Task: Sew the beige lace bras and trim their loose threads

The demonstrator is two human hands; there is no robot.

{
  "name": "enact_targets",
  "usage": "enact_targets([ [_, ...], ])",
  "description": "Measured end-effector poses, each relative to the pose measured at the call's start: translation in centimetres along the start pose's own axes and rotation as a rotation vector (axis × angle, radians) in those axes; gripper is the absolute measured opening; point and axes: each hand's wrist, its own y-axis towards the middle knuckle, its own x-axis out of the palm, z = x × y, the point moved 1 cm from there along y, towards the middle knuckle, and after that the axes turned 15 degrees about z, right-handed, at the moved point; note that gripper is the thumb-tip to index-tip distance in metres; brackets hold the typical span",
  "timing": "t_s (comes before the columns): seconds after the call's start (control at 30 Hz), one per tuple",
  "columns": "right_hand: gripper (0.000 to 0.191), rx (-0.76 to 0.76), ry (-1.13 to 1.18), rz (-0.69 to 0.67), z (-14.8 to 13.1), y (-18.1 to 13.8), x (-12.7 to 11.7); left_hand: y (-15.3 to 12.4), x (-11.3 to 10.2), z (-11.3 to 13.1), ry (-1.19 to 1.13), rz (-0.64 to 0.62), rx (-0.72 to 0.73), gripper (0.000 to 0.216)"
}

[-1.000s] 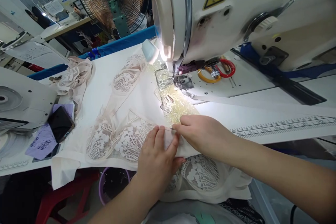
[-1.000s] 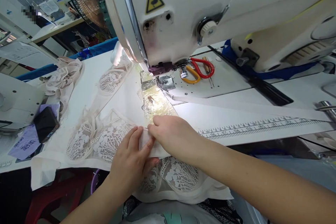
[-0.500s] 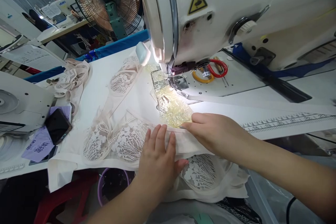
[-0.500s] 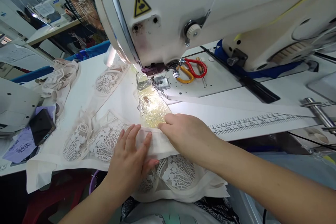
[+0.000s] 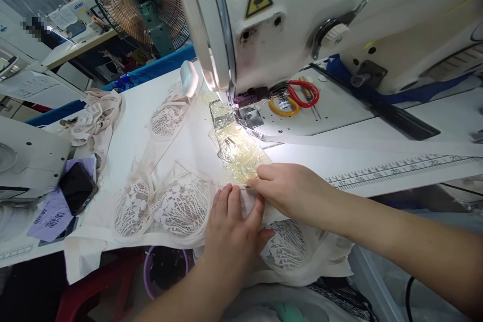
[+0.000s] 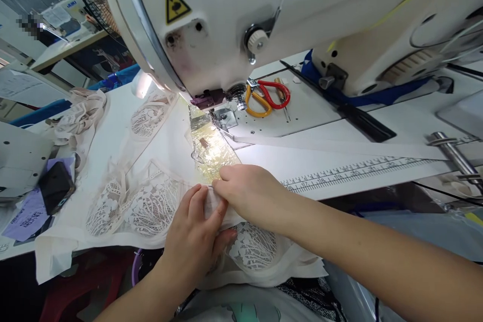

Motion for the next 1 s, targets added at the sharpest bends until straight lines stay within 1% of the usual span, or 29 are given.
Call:
enact_targets([
  [0.17,0.014,0.007,-0.016,-0.037,0.7,-0.8,-0.9,0.2,-0.1,-0.1,0.007,-0.028,0.021,0.05],
  [0.37,0.018,0.022,-0.109,-0.107,1.2,-1.7,-2.4,0.4,-0.3,-0.1,0.012,-0.031,0.021,0.046],
  [0.43,0.017,0.046,-0.124,-0.093,1.2,-2.3,-3.0,0.4,-0.3,0.0,0.007,-0.031,0.019,0.046],
  [0.5,0.016,0.091,-0.131,-0.049,1.4,-3.0,-3.3,0.6,-0.4,0.2,0.005,-0.006,0.024,0.045],
  [0.6,0.017,0.139,-0.114,0.021,1.7,-3.7,-2.8,0.9,-0.5,0.8,0.007,0.052,0.078,0.048],
  [0.7,0.018,0.129,-0.055,0.04,1.7,-3.6,-1.8,1.3,-0.3,1.6,-0.009,0.045,0.116,0.054],
  [0.83,0.015,0.088,0.004,0.036,1.4,-2.7,-0.7,1.5,0.1,2.2,-0.021,0.009,0.062,0.052],
  [1.0,0.013,0.053,0.003,0.019,1.2,-1.9,-0.5,1.3,0.5,2.3,-0.007,-0.029,0.027,0.048],
])
